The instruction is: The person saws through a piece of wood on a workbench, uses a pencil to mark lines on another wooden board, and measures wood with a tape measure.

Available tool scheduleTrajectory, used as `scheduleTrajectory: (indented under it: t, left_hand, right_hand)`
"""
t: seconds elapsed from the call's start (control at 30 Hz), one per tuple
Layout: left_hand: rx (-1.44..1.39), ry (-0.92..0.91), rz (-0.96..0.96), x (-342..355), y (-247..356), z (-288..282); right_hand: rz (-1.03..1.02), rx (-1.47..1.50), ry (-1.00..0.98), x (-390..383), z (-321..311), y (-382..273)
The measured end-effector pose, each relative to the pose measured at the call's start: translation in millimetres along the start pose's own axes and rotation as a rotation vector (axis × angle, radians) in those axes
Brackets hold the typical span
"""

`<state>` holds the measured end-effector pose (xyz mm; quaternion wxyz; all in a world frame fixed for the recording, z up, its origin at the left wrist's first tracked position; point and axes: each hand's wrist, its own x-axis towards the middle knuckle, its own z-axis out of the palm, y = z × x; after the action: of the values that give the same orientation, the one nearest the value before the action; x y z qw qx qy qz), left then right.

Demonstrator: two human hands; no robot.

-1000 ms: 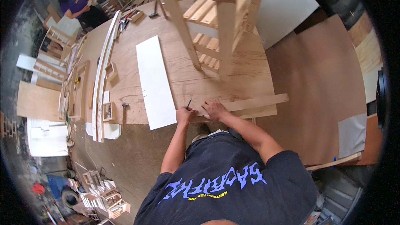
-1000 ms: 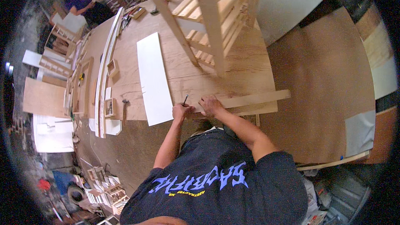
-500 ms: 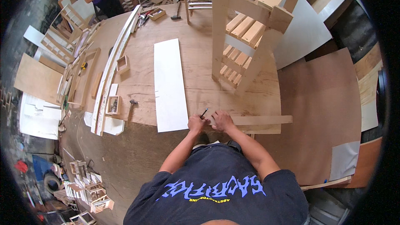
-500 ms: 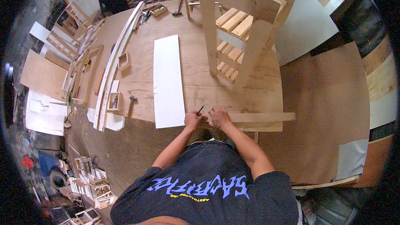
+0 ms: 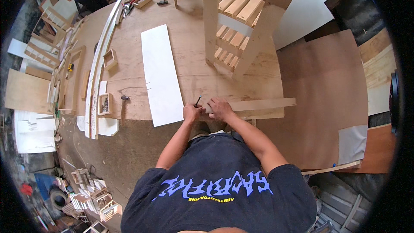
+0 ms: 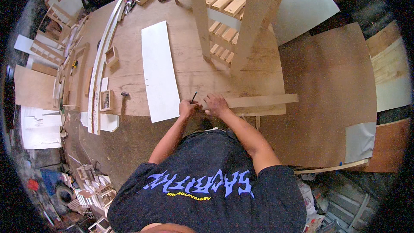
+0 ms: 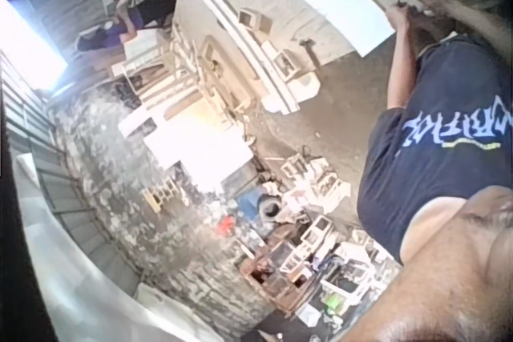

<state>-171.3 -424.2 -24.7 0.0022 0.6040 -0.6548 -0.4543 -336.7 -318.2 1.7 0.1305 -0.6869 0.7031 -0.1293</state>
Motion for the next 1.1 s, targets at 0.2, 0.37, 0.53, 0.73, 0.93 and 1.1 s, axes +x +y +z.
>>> scheduleTrajectory:
  t: [0.2, 0.37, 0.53, 0.73, 0.93, 1.1]
  left_hand:
    - [0.010, 0.058, 0.048, -6.6, 1.3, 0.7]
    - [0.004, 0.074, 0.085, -6.6, 0.1, -4.5]
    - [0.018, 0.070, 0.049, -8.4, 0.9, -5.2]
    - [0.022, 0.026, 0.062, -2.4, 1.8, -1.4]
    - [0.027, -0.070, 0.074, 5.1, 6.2, -13.5]
    - [0.037, -0.083, 0.058, 7.2, 6.6, -13.6]
  right_hand:
    - [0.051, -0.040, -0.045, 0.1, 2.6, -7.6]
    - [0.047, -0.038, -0.062, 8.3, 9.8, -11.6]
    - [0.070, -0.077, -0.082, 14.1, 10.5, -16.5]
    - [0.073, -0.018, -0.028, 14.5, 12.6, -13.4]
    - [0.133, -0.009, -0.054, 16.4, 18.3, -16.4]
    - [0.179, -0.004, -0.097, 17.0, 21.5, -19.1]
